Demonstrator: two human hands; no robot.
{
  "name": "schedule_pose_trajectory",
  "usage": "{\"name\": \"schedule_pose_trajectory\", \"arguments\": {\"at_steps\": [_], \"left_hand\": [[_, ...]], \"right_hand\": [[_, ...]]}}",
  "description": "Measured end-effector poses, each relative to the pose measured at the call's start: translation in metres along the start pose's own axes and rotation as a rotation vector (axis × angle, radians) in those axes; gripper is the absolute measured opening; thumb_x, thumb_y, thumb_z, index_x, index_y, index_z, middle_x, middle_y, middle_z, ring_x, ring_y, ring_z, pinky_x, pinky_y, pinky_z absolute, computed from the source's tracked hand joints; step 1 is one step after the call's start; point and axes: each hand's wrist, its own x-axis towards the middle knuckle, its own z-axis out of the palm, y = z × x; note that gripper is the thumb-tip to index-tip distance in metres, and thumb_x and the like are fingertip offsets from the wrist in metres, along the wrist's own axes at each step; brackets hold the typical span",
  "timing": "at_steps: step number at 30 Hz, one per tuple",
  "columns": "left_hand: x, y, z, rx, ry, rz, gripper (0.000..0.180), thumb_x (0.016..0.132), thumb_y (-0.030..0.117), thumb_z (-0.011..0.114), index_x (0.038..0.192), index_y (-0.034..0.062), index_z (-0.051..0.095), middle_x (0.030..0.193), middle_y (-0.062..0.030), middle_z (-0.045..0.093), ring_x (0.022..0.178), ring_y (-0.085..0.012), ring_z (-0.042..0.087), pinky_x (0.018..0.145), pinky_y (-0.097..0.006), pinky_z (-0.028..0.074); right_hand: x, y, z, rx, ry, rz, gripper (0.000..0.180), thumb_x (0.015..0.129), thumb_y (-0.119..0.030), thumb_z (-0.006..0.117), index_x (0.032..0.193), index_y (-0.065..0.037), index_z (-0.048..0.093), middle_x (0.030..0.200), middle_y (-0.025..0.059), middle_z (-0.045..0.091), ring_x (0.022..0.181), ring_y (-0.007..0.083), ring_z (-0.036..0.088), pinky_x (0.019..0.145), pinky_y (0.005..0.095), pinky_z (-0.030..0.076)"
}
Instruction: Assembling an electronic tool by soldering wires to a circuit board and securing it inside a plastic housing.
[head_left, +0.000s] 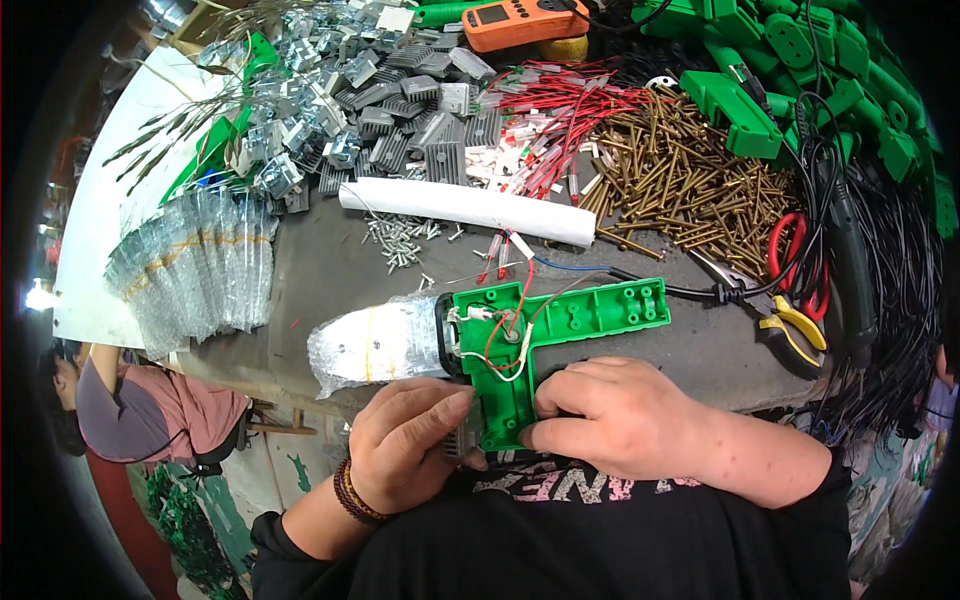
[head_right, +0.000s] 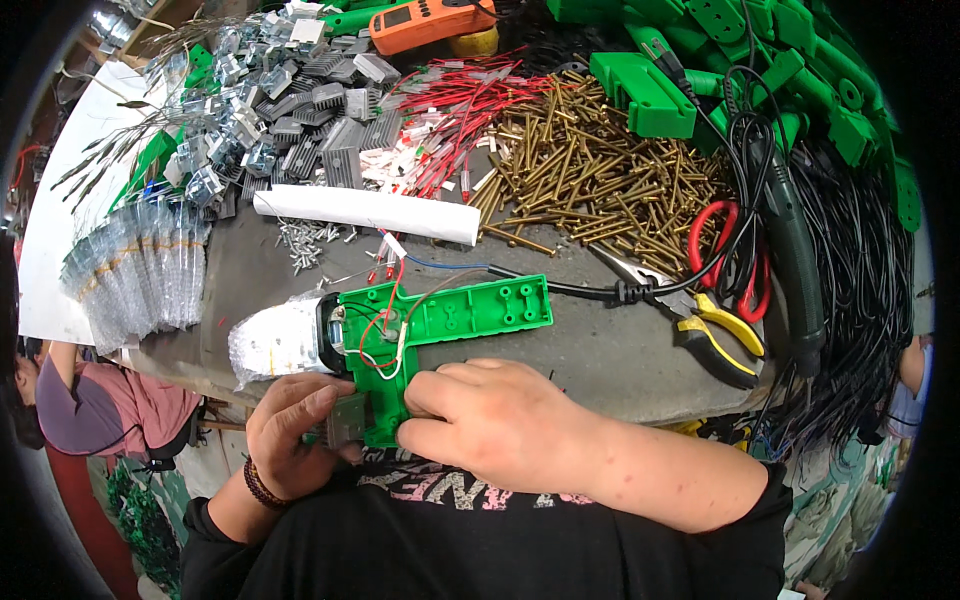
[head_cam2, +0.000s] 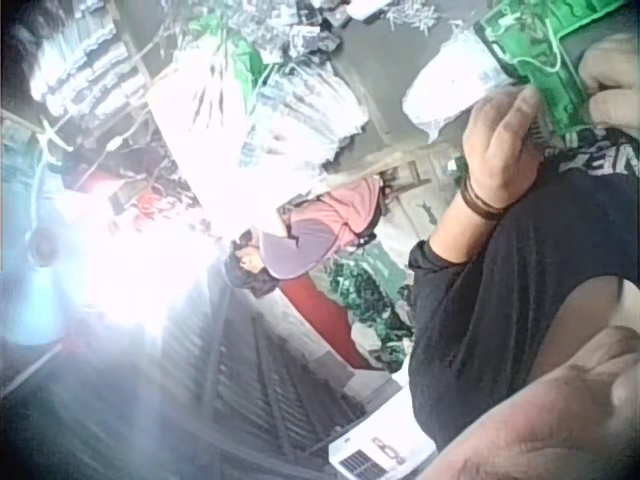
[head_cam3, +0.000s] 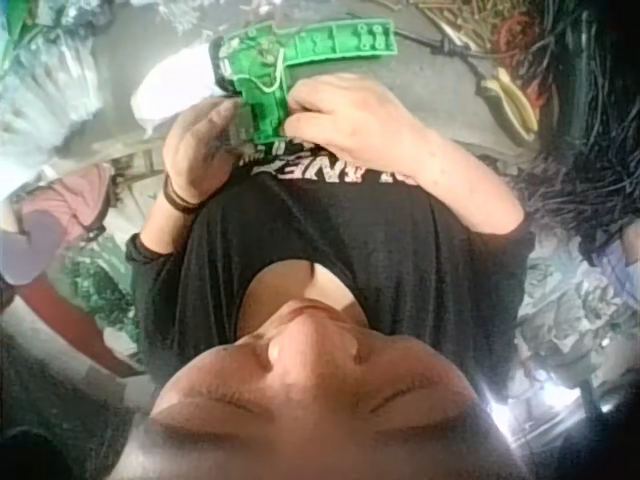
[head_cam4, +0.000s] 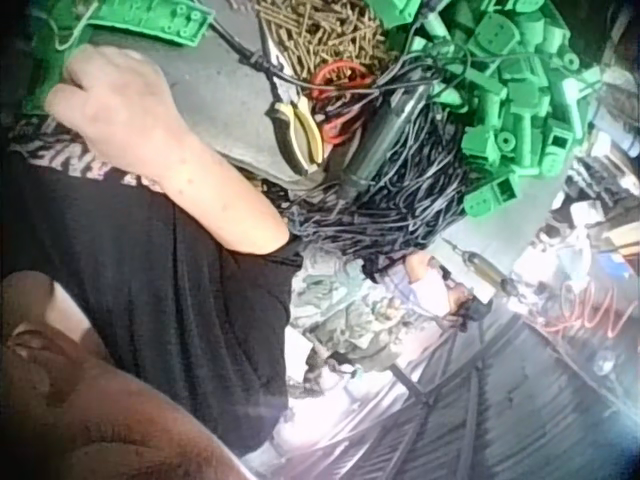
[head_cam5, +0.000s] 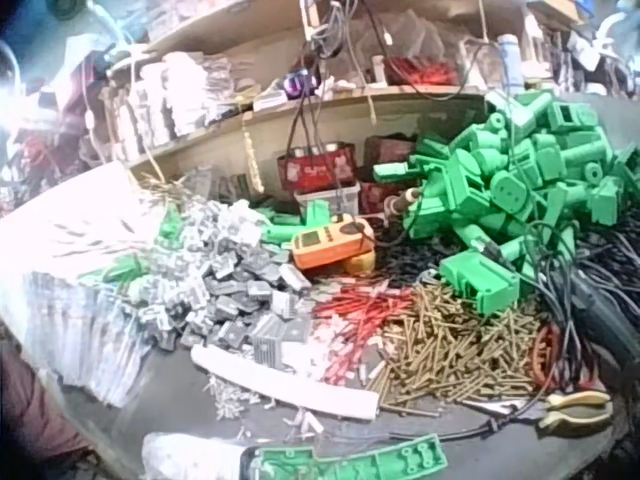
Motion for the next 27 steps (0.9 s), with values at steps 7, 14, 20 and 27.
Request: {"name": "schedule_pose_trajectory", "arguments": {"at_steps": [7,14,20,27], "left_hand": [[-0.015,0.006,0.002,0.151,-0.031,-0.036,0.078,0.069,0.011,0.087,0.137,0.0067,0.049,0.108,-0.0180,0.068,0.089,-0.0305,0.068,0.076,-0.040,0.056],[-0.019,0.005,0.006,0.129,-0.013,-0.075,0.084,0.061,0.003,0.087,0.137,0.0059,0.050,0.107,-0.0178,0.068,0.083,-0.0295,0.066,0.072,-0.039,0.054],[-0.014,-0.001,0.003,0.123,-0.046,-0.043,0.079,0.057,0.012,0.088,0.130,0.0043,0.057,0.100,-0.0143,0.066,0.078,-0.0279,0.063,0.067,-0.036,0.051],[0.031,0.024,-0.039,0.347,-0.227,0.052,0.050,0.073,0.041,0.077,0.113,0.0109,0.072,0.108,-0.0105,0.062,0.089,-0.0271,0.060,0.073,-0.038,0.051]], "right_hand": [[-0.001,-0.001,0.001,0.014,-0.003,0.019,0.008,0.079,-0.013,0.061,0.086,-0.011,0.061,0.092,0.0044,0.055,0.083,0.0221,0.061,0.071,0.0371,0.050],[-0.002,0.002,0.001,0.024,0.009,0.017,0.007,0.080,-0.014,0.059,0.086,-0.011,0.060,0.092,0.0052,0.055,0.083,0.0228,0.061,0.071,0.0373,0.050],[0.000,0.004,0.001,0.032,0.003,0.009,0.007,0.080,-0.015,0.058,0.086,-0.011,0.059,0.092,0.0057,0.055,0.082,0.0231,0.061,0.071,0.0376,0.050],[0.003,0.002,0.003,0.040,0.008,0.012,0.016,0.077,-0.011,0.065,0.093,-0.014,0.066,0.091,0.0039,0.056,0.082,0.0228,0.061,0.069,0.0374,0.048]]}}
